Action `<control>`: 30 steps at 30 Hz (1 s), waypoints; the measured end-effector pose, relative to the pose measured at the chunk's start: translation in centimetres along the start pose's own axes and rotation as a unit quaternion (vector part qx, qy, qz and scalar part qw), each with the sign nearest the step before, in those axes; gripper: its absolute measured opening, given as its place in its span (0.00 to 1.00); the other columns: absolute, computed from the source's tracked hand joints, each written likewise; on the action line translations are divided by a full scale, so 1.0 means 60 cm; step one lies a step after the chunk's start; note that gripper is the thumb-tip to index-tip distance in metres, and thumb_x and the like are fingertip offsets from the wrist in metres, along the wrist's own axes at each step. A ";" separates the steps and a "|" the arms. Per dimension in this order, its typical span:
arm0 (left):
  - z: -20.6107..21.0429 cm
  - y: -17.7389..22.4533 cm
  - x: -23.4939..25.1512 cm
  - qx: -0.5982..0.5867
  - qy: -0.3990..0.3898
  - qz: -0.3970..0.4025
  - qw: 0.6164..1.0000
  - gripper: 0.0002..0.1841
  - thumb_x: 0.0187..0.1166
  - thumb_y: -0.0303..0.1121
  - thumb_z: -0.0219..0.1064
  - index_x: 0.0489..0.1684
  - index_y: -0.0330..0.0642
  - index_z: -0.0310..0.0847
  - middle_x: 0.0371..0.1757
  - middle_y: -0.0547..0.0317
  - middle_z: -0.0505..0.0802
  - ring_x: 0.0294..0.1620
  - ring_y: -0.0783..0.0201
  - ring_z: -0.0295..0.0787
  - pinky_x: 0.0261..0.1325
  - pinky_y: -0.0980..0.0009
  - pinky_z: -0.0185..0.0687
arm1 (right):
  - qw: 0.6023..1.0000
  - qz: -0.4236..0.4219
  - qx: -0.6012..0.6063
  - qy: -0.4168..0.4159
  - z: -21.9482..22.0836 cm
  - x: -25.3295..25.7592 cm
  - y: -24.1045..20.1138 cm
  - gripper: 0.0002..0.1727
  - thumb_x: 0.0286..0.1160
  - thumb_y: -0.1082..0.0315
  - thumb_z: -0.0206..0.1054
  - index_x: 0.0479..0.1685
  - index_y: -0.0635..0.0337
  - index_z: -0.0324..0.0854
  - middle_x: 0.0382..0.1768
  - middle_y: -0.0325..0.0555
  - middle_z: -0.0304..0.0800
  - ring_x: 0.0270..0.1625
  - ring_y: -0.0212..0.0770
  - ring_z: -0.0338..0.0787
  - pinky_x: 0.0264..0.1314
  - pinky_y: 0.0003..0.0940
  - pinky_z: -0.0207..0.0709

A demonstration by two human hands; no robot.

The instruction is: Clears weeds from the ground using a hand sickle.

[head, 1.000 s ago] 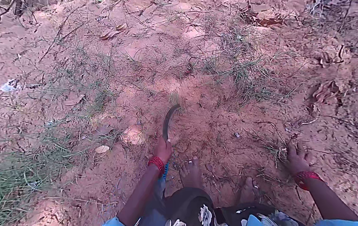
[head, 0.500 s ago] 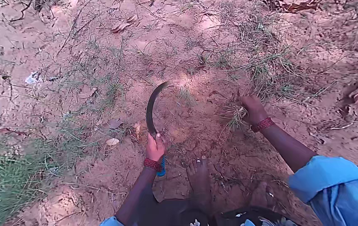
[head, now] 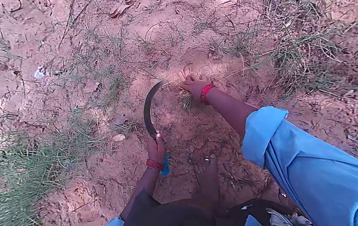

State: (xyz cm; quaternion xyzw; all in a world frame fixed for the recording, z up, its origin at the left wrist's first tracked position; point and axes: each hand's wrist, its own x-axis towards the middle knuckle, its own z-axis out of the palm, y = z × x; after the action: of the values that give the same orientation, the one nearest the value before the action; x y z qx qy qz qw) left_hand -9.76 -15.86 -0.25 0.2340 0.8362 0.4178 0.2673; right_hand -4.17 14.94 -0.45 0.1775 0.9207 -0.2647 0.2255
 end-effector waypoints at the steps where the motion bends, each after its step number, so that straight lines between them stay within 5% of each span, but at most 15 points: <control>1: 0.002 0.002 -0.001 -0.004 -0.001 -0.007 1.000 0.23 0.89 0.32 0.43 0.71 0.15 0.57 0.27 0.61 0.82 0.17 0.74 0.78 0.23 0.75 0.82 | 1.000 0.003 -0.012 0.000 0.010 -0.002 -0.004 0.51 0.55 0.76 0.82 0.89 0.44 0.68 0.89 0.46 0.67 0.93 0.71 0.51 0.73 0.86 0.57; 6: 0.007 -0.003 -0.012 -0.031 -0.002 -0.012 0.999 0.27 0.90 0.35 0.42 0.77 0.16 0.50 0.26 0.62 0.81 0.17 0.73 0.78 0.23 0.74 0.83 | 0.997 0.037 0.028 0.054 0.051 -0.054 0.035 0.31 0.63 0.78 0.76 0.73 0.56 0.82 0.76 0.55 0.81 0.88 0.68 0.63 0.79 0.74 0.63; 10: 0.018 0.003 -0.034 -0.056 0.011 -0.024 0.998 0.26 0.90 0.34 0.44 0.76 0.16 0.52 0.26 0.63 0.81 0.17 0.76 0.78 0.23 0.78 0.81 | 0.989 0.080 0.097 0.076 0.051 -0.108 0.056 0.27 0.71 0.74 0.75 0.71 0.72 0.78 0.71 0.71 0.81 0.79 0.73 0.74 0.79 0.65 0.67; 13: 0.025 -0.002 -0.036 -0.056 -0.001 -0.021 0.998 0.25 0.90 0.34 0.43 0.73 0.16 0.55 0.27 0.63 0.82 0.16 0.77 0.77 0.23 0.79 0.79 | 0.973 0.126 0.165 0.101 0.045 -0.109 0.050 0.24 0.74 0.72 0.72 0.68 0.74 0.79 0.66 0.72 0.84 0.74 0.71 0.81 0.76 0.65 0.72; 16: 0.028 -0.004 -0.033 -0.054 -0.021 -0.022 0.998 0.26 0.90 0.35 0.43 0.73 0.15 0.54 0.29 0.62 0.82 0.17 0.77 0.76 0.24 0.78 0.79 | 0.932 0.181 0.279 0.146 0.031 -0.107 0.036 0.22 0.82 0.75 0.62 0.72 0.76 0.75 0.67 0.75 0.84 0.75 0.68 0.82 0.80 0.63 0.69; 19: 0.030 -0.003 -0.026 -0.051 -0.023 -0.028 0.998 0.27 0.90 0.37 0.44 0.73 0.15 0.54 0.30 0.62 0.82 0.18 0.77 0.76 0.25 0.79 0.79 | 0.857 0.279 0.379 0.207 0.027 -0.098 0.047 0.22 0.85 0.68 0.63 0.69 0.76 0.77 0.66 0.74 0.84 0.73 0.66 0.83 0.78 0.62 0.70; 21: 0.029 -0.003 -0.022 -0.059 -0.020 -0.033 0.998 0.26 0.90 0.36 0.44 0.72 0.16 0.55 0.30 0.62 0.82 0.18 0.77 0.76 0.25 0.78 0.79 | 0.853 0.339 0.350 0.189 0.014 -0.093 0.053 0.26 0.82 0.62 0.68 0.69 0.75 0.76 0.64 0.73 0.85 0.71 0.66 0.85 0.74 0.62 0.73; 23: 0.025 -0.002 -0.025 -0.070 -0.025 -0.042 0.996 0.24 0.91 0.34 0.44 0.73 0.17 0.54 0.30 0.62 0.82 0.18 0.77 0.76 0.25 0.79 0.79 | 0.891 0.349 0.263 0.127 0.003 -0.088 0.047 0.32 0.78 0.61 0.72 0.76 0.72 0.71 0.66 0.74 0.84 0.72 0.69 0.84 0.72 0.67 0.75; 27: 0.025 -0.008 -0.022 -0.084 -0.017 -0.035 0.996 0.19 0.91 0.33 0.45 0.67 0.24 0.61 0.25 0.66 0.80 0.16 0.75 0.77 0.22 0.78 0.80 | 0.936 0.333 0.107 0.031 -0.023 -0.079 0.007 0.18 0.79 0.67 0.67 0.63 0.70 0.82 0.64 0.71 0.86 0.69 0.72 0.86 0.61 0.73 0.77; 30: 0.023 -0.004 -0.026 -0.089 -0.017 -0.048 0.995 0.18 0.92 0.33 0.44 0.68 0.25 0.60 0.25 0.66 0.80 0.15 0.76 0.77 0.22 0.78 0.81 | 0.941 0.336 0.047 -0.013 -0.030 -0.069 0.007 0.16 0.83 0.72 0.62 0.63 0.71 0.84 0.67 0.72 0.85 0.72 0.72 0.83 0.65 0.72 0.75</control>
State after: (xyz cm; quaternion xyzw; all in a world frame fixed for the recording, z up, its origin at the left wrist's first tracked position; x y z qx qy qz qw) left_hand -7.74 -16.19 -0.76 0.1764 0.8013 0.4731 0.3209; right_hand -1.09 15.43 2.85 0.4836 0.7910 -0.2186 0.3044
